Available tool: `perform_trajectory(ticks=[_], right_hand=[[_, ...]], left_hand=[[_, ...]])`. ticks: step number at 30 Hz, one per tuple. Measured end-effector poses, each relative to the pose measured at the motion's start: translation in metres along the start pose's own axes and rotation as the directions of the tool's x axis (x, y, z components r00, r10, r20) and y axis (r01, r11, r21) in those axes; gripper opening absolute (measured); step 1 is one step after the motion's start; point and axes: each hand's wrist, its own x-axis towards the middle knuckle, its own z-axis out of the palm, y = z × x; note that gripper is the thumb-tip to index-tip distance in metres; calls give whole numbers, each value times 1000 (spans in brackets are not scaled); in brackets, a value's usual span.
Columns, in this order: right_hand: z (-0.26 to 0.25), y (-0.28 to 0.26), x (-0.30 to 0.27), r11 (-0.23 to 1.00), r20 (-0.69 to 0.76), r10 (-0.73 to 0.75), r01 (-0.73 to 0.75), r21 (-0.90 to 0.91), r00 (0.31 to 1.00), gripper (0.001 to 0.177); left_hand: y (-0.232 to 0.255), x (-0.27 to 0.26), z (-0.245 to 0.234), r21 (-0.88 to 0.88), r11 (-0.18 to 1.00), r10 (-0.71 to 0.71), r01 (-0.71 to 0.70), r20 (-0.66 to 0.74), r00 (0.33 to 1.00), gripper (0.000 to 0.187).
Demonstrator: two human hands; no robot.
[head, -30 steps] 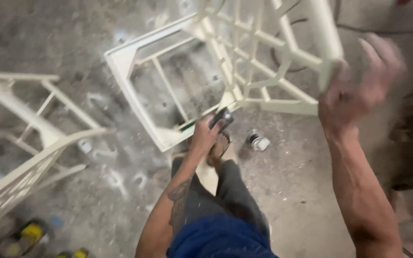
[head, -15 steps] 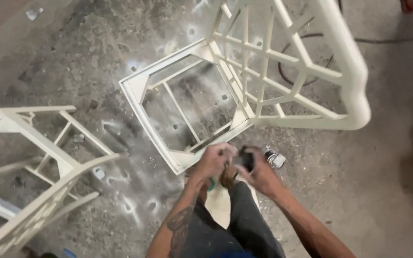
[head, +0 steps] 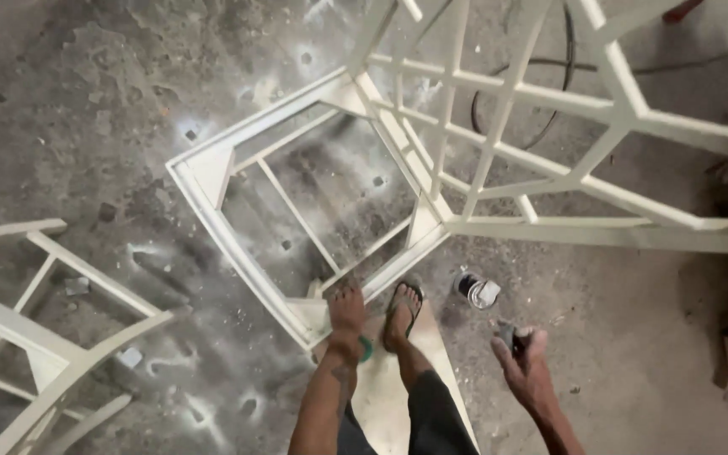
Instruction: Sanding a white wooden chair frame with a sanding block to smooth the surface.
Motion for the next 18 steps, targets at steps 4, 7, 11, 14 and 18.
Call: perform_trajectory(ticks=[4, 7, 11, 14, 18], right_hand=[[-4, 9, -5, 989, -52, 57, -63, -134, 997, 37], [-14, 10, 2, 998, -87, -62, 59, -27, 994, 33], [-28, 16, 13, 997, -126, -72, 70, -15, 990, 31], [-34, 30, 22, 997, -162, -56, 48, -55, 985, 36], [-33, 67, 43, 985, -169, -120, 138, 100, 978, 23]], left_hand=[[24, -6, -26, 20, 993, -117, 116, 232, 966, 75], [69, 14, -28, -77, 977, -174, 197, 240, 955, 64], [126, 40, -58, -279, 931, -192, 235, 173, 966, 64], [168, 57, -41, -194, 900, -338, 389, 248, 908, 72], [232, 92, -16, -275, 880, -378, 387, 86, 922, 74]])
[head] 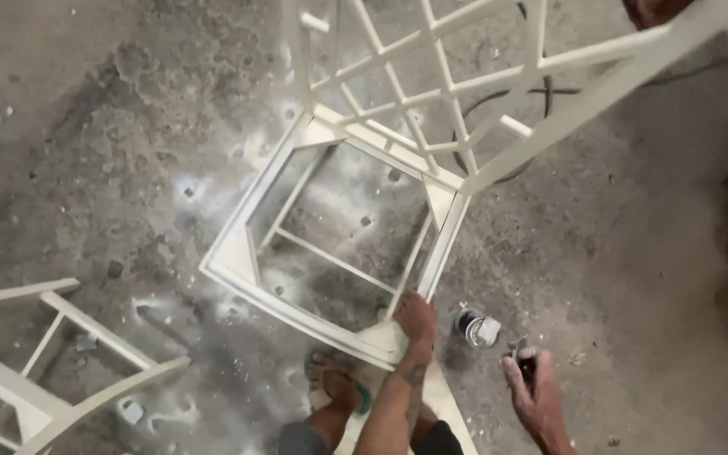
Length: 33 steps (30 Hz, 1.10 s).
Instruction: Sanding a white wooden chair frame with a sanding block to smooth the surface.
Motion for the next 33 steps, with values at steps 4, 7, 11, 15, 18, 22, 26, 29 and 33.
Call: perform_trajectory(ticks=[4, 7, 11, 15, 18, 22, 26, 29, 33], right_hand=[[0, 15, 4, 1000, 5, 7, -7, 28, 1000, 23], [-6, 18, 1, 998, 0, 16, -16, 68, 1000, 21], [-3, 43, -2, 993, -64, 120, -119, 22, 991, 18], [36, 52, 4, 955, -153, 196, -153, 253, 969, 47], [63, 29, 9, 851, -128, 287, -191, 490, 949, 53], [99, -45, -1, 830, -91, 329, -241, 503, 940, 47], [159, -84, -25, 877, -170, 396, -317, 360, 902, 42], [202, -124, -28, 899, -276, 269, -137, 417, 923, 39], [245, -192, -77, 892, -215, 354, -259, 370, 910, 43]], left_hand=[[69, 5, -8, -221, 950, -159, 221, 271, 950, 80], [93, 18, -8, -262, 929, -161, 262, 353, 922, 88], [63, 42, -4, -294, 932, -66, 213, 441, 895, 109], [19, 132, -77, -49, 657, 754, -753, 57, 654, 55], [-21, 283, -216, 93, 581, 798, -808, -258, 544, 27], [77, 292, -542, 212, 559, 666, -802, -691, 281, 65], [127, 324, -669, 330, 458, 783, -826, -589, 199, 68], [160, 391, -672, 479, 379, 925, -792, -222, 308, 76], [134, 379, -670, 331, 370, 928, -868, -169, 332, 60]])
